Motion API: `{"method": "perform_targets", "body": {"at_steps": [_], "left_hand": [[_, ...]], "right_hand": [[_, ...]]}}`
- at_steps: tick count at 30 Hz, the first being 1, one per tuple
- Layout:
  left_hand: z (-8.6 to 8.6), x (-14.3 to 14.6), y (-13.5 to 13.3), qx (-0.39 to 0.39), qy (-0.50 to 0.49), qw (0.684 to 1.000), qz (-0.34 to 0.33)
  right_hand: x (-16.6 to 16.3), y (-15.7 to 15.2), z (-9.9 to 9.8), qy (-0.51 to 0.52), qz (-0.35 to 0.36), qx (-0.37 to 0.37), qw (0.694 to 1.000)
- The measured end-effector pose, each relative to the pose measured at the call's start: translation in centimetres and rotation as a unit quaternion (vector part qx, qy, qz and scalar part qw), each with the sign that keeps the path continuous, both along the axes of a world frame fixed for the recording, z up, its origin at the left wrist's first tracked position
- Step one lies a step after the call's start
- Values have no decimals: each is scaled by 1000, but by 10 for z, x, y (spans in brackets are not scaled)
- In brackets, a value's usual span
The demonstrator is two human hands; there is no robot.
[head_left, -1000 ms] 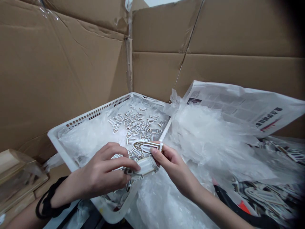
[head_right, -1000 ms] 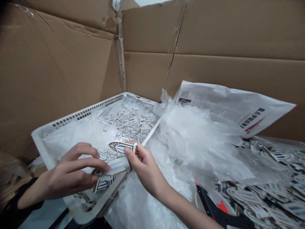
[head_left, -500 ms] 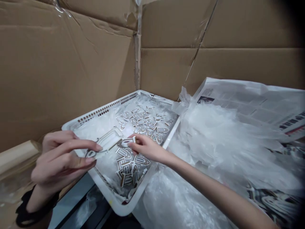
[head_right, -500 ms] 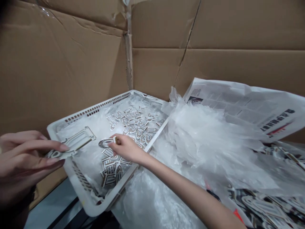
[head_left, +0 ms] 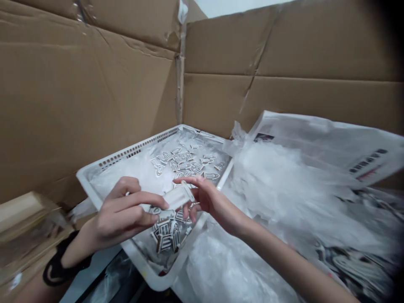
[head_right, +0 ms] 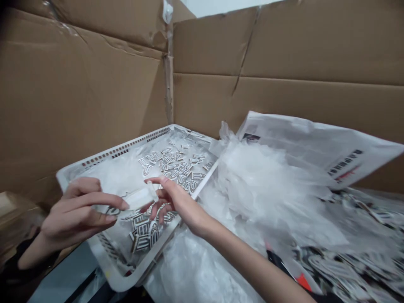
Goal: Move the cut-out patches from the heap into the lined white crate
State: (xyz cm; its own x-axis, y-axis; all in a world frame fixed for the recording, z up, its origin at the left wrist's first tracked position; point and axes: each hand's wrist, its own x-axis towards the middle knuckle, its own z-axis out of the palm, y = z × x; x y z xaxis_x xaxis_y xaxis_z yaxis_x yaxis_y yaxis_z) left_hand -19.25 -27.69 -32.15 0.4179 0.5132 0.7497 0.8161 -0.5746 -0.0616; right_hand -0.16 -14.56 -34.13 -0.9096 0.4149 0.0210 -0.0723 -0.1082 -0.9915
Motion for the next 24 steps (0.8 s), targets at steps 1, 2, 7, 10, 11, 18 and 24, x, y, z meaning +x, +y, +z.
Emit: {"method": "perform_targets", "body": {"at_steps": [1, 2, 7, 10, 11, 18, 24], "left_hand": [[1, 3, 9, -37, 0, 998, -41], [2, 8, 19, -77, -6, 994, -80], [9, 45, 59, -302, -194, 922, -144], [8, 74, 74, -475, -256, 831, -132], [7, 85, 78, -522, -256, 804, -126], [-13, 146, 100, -620, -207, 743, -146], [-35, 164, 116, -609, -113, 773, -138]], "right_hand": [[10, -4, 3, 4, -13, -12, 1000], [20, -8, 4, 8, -38, -15, 999], [63, -20, -3, 62, -233, 13, 970], [84, -28, -9, 68, -316, 43, 945], [89, -33, -11, 64, -331, 50, 940], [155, -48, -41, 2, -431, 192, 881], [264, -41, -73, -365, -364, 506, 692]]}}
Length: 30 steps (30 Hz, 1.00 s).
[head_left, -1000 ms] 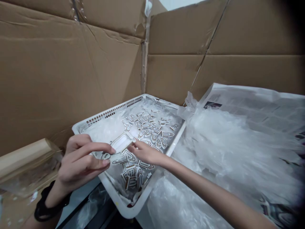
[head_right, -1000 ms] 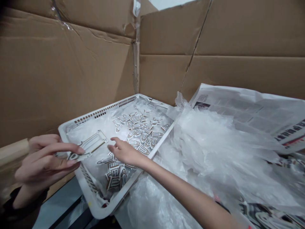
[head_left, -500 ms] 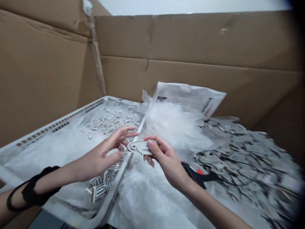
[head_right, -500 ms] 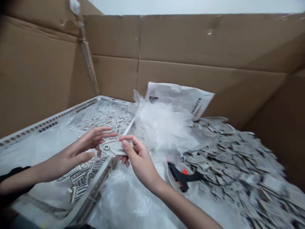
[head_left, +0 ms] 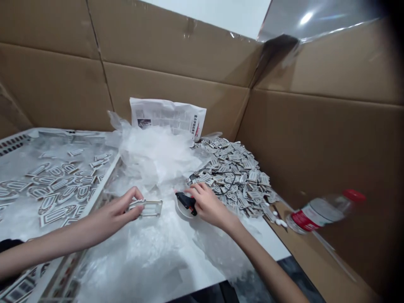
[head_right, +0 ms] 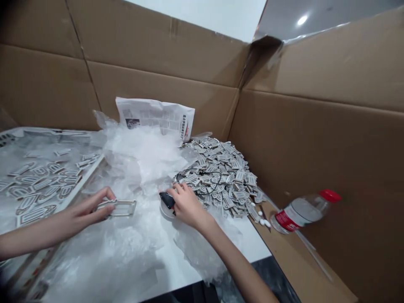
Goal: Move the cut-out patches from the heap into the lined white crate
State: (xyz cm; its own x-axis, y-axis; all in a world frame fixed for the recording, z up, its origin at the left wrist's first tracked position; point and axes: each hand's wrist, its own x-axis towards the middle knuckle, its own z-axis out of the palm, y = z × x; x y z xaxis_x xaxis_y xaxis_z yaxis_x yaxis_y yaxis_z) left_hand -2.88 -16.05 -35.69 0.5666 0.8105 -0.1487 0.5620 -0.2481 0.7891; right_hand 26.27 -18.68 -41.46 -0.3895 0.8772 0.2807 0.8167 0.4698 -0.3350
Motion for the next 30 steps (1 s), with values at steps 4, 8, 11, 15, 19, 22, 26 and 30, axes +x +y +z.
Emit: {"method": "perform_targets", "body": {"at_steps": [4, 8, 11, 15, 19, 22, 26, 30], "left_hand": [[-9, 15, 15, 25, 10, 999, -26], [0, 27, 30, 20, -26, 999, -8], [15, 32, 36, 26, -74, 996, 34], [26, 36, 41, 22, -159, 983, 88], [24, 45, 43, -36, -259, 955, 143], [23, 54, 41, -70, -286, 947, 126], [23, 61, 34, -56, -268, 956, 106], [28, 58, 32, -33, -229, 968, 96]], "right_hand": [[27, 16, -26, -70, 33, -48, 996], [32, 32, -39, -40, 95, -78, 992], [39, 43, -37, 5, 143, -120, 982], [54, 59, -20, 114, 160, -173, 965], [63, 79, 2, 224, 90, -215, 946], [59, 93, 15, 309, 54, -259, 914], [48, 103, 26, 402, 56, -274, 872], [41, 101, 36, 456, 50, -268, 847]]}}
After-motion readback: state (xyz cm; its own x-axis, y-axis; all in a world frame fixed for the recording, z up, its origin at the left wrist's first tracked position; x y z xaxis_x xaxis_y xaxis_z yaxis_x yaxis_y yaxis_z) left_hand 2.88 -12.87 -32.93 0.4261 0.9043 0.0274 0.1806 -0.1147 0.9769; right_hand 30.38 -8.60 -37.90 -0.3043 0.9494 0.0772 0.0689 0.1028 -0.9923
